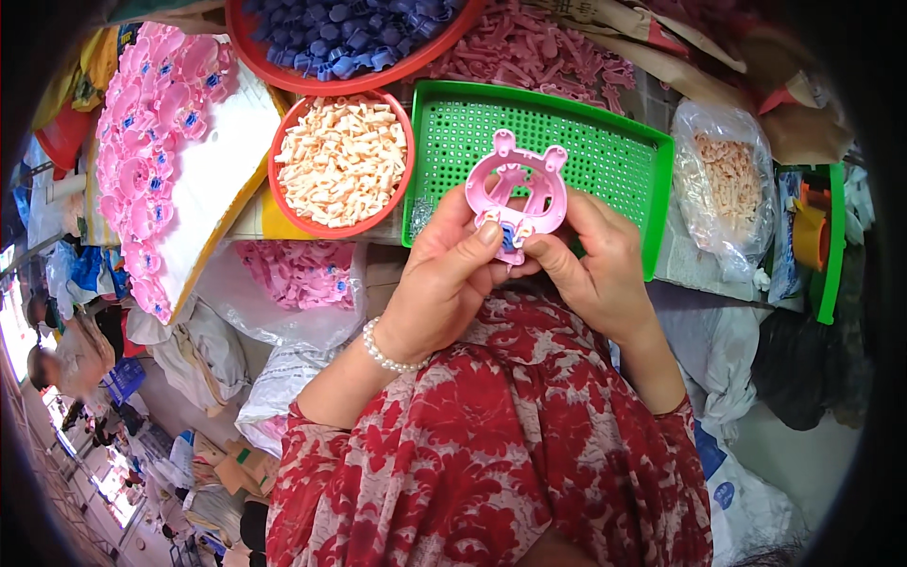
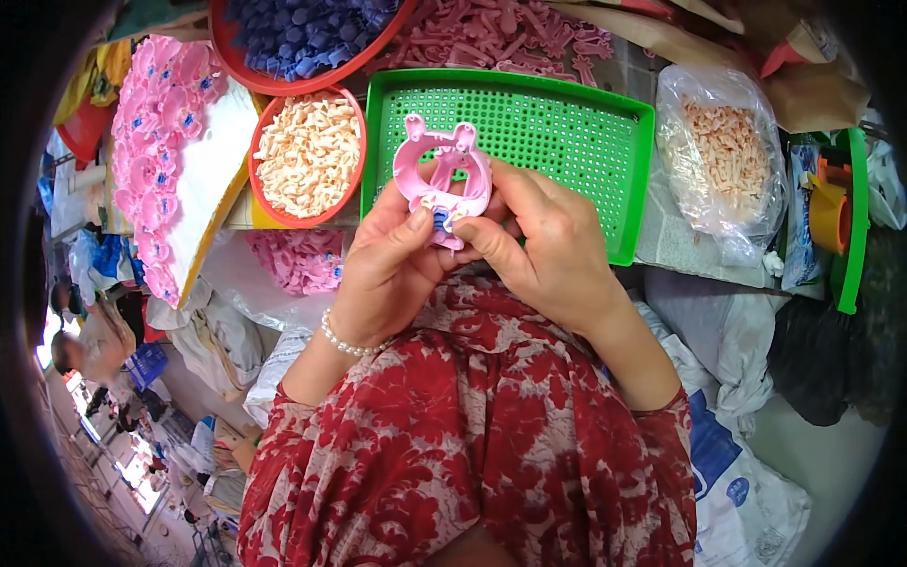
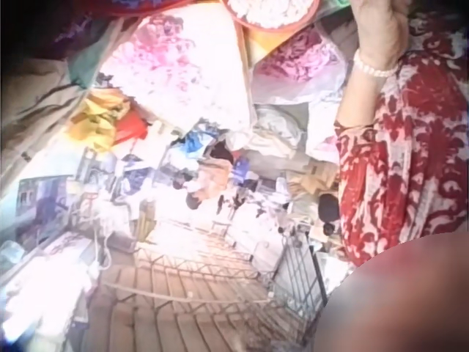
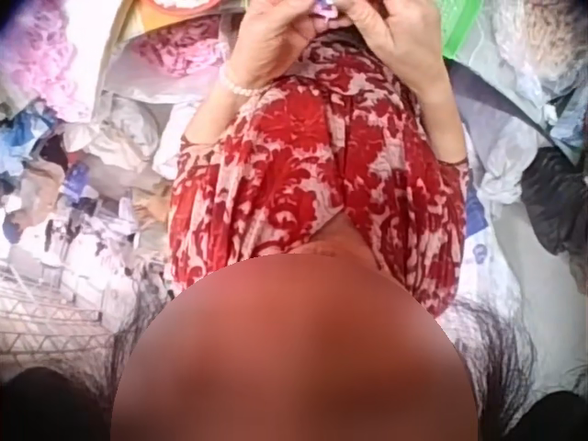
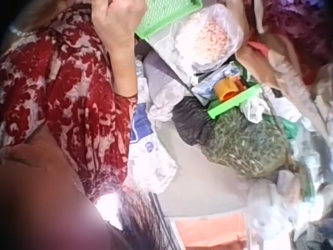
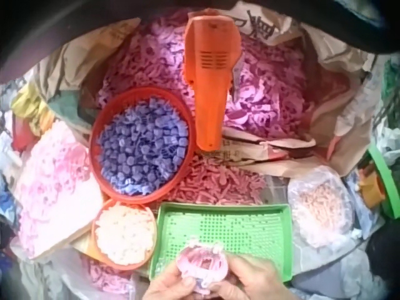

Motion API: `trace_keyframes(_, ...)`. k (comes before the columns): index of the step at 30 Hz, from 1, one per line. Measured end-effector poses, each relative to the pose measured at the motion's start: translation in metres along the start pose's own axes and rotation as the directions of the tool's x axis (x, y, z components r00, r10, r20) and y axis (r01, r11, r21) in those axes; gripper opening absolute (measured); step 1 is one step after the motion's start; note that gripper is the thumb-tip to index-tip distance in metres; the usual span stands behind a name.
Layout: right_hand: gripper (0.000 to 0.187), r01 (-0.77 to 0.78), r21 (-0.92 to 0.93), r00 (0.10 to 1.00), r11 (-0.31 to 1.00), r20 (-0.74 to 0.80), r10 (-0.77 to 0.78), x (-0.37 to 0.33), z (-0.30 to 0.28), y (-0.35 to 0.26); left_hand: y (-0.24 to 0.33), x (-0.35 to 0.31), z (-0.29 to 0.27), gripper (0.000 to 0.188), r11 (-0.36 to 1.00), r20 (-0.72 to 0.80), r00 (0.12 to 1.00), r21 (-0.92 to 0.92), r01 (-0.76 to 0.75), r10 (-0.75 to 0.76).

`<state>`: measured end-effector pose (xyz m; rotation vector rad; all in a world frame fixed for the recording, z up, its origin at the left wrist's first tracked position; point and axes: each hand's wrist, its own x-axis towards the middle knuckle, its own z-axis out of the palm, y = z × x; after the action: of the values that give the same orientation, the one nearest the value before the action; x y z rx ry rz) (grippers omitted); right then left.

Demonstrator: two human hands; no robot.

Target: Assembling pink plastic toy frames by applying hot glue and attaching small blue components.

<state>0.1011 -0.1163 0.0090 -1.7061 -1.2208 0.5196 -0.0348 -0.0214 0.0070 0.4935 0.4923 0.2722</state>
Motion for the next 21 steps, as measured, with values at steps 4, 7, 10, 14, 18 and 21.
trace_keyframes(4, 0.036, -0.116, -0.042, 0.987, 0.992, 0.106, 0.12, 0.002, -0.004, -0.004, 0.006, -0.001, -0.001, 0.04, 0.997, 0.026, 1.0, -0.079, -0.004, 0.006)
trace_keyframes(7, 0.039, -0.075, -0.013, 0.992, 0.997, 0.097, 0.076, 0.002, 0.0, -0.003, 0.008, -0.004, -0.003, 0.038, 0.991, 0.027, 1.0, -0.134, 0.01, -0.006)
trace_keyframes(10, 0.043, -0.068, 0.078, 0.997, 0.995, 0.05, 0.064, 0.001, 0.006, 0.002, 0.007, -0.004, -0.007, 0.038, 0.996, 0.023, 1.0, -0.092, 0.006, -0.004)
trace_keyframes(14, 0.056, -0.127, 0.238, 0.991, 0.963, -0.016, 0.135, 0.001, 0.01, 0.005, 0.008, -0.002, -0.011, 0.039, 0.999, 0.032, 0.999, -0.048, -0.008, 0.009)
trace_keyframes(18, 0.069, -0.05, 0.2, 0.998, 0.978, -0.026, 0.056, 0.0, 0.008, 0.003, 0.011, -0.003, -0.005, 0.039, 0.997, -0.006, 0.999, -0.065, -0.036, 0.036)
trace_keyframes(21, 0.083, -0.075, 0.129, 0.997, 0.989, -0.017, 0.078, 0.004, 0.005, -0.008, 0.012, -0.003, -0.008, 0.041, 1.0, 0.001, 1.0, -0.021, -0.017, 0.017)
